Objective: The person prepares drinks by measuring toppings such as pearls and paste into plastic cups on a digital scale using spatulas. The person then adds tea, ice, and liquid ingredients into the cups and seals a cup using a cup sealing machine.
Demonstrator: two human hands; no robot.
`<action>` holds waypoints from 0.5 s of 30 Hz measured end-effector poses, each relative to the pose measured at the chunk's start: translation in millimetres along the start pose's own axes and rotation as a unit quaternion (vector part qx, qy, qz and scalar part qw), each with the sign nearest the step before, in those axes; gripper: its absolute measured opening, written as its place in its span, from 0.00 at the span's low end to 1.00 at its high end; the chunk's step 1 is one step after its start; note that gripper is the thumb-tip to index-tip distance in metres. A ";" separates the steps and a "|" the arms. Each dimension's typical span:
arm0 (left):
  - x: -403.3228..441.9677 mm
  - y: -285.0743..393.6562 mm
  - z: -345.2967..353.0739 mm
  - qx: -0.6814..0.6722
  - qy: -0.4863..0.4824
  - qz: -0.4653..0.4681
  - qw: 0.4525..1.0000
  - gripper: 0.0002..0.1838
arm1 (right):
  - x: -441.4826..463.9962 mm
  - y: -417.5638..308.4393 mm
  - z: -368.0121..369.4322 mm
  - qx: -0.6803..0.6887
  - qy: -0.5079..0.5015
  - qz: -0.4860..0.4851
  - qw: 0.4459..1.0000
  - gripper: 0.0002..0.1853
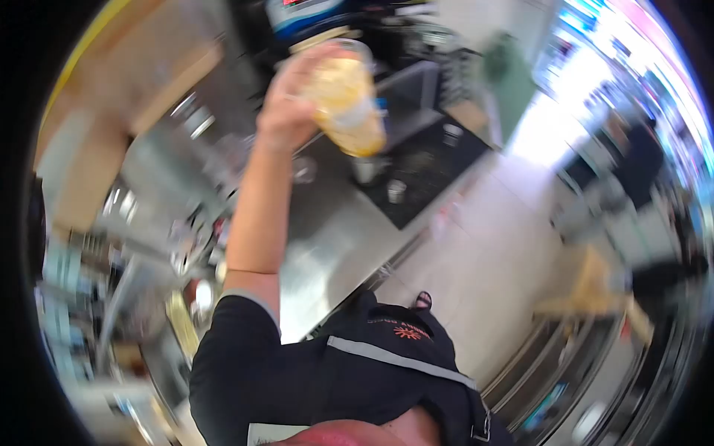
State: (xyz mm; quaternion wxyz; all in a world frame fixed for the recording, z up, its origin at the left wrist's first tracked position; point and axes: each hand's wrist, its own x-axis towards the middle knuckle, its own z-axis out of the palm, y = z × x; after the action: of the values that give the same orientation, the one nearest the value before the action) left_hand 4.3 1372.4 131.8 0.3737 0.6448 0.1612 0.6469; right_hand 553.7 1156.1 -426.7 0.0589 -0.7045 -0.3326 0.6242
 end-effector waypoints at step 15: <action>-497.6 68.3 99.2 0.479 0.562 -0.248 0.627 0.62 | 7.3 -329.8 132.4 -0.604 -0.452 -0.076 0.652 0.29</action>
State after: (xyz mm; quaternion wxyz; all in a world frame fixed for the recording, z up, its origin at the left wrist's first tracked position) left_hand 25.0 955.6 -164.8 -0.0047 0.1795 0.7809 0.5983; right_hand 301.8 1370.6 -296.9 -0.4901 -0.1878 -0.6738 0.5201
